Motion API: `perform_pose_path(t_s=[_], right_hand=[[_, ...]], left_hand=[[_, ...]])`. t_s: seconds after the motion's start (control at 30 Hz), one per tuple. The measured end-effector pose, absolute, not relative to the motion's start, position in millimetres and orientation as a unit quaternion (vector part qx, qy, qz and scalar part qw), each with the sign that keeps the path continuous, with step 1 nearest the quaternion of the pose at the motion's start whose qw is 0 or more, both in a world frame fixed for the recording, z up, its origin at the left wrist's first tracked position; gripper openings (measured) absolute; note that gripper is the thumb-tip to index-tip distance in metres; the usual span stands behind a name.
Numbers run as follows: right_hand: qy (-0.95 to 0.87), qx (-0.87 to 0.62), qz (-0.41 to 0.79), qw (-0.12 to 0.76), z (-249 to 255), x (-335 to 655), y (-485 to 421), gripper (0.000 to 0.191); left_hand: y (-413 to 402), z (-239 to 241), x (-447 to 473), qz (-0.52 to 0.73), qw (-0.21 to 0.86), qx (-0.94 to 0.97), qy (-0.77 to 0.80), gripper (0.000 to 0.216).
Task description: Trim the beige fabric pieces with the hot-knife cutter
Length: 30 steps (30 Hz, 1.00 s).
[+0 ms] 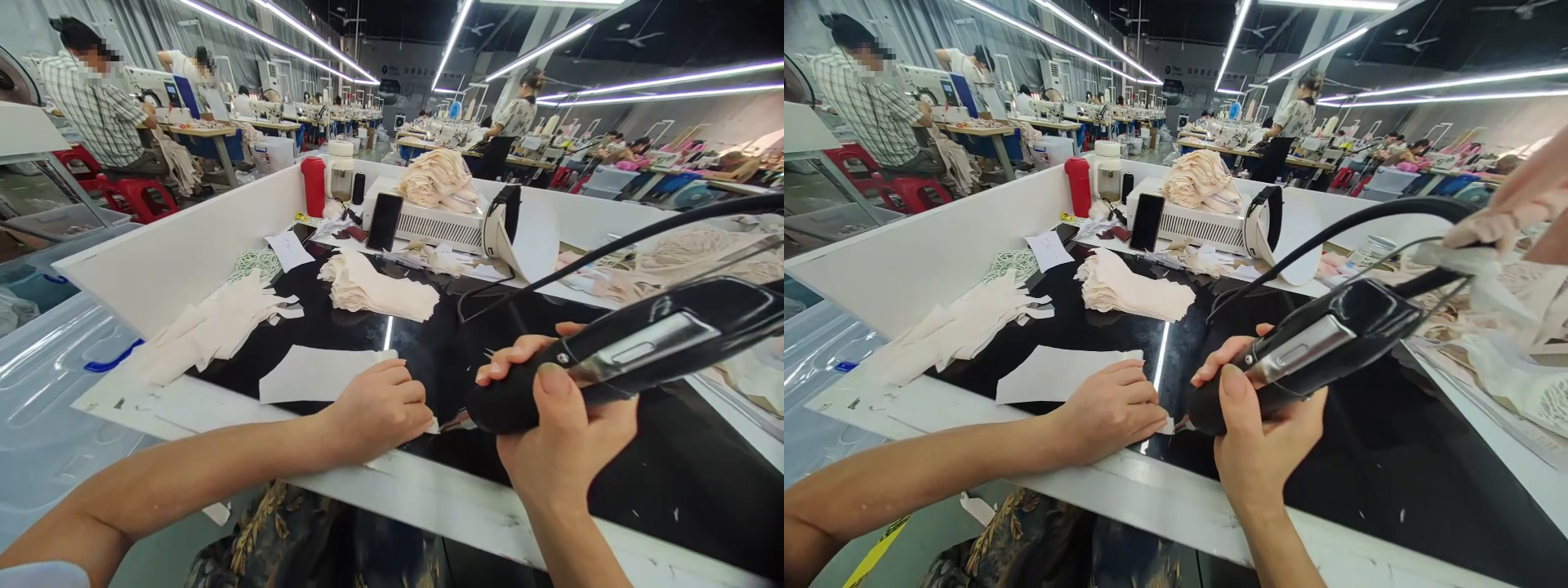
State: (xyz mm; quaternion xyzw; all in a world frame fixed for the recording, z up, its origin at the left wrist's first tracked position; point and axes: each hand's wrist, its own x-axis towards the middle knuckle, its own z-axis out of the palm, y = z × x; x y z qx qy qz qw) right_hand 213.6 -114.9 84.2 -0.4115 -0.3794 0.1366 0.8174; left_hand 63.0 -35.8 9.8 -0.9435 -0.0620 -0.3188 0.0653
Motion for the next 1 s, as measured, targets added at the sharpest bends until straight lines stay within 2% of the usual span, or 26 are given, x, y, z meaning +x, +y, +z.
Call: perform_pose_path(t_s=[0.27, 1.0], right_hand=[[-0.373, -0.409, 0.145, 0.82, 84.6, 205.2, -124.0, 0.047], [-0.375, -0.403, 0.151, 0.821, 80.8, 211.8, -123.5, 0.044]], left_hand=[[-45.4, 10.0, 59.4, -0.327, 0.101, -0.938, -0.046, 0.03], [-46.1, 14.3, 49.5, -0.309, 0.082, -0.948, -0.011, 0.018]])
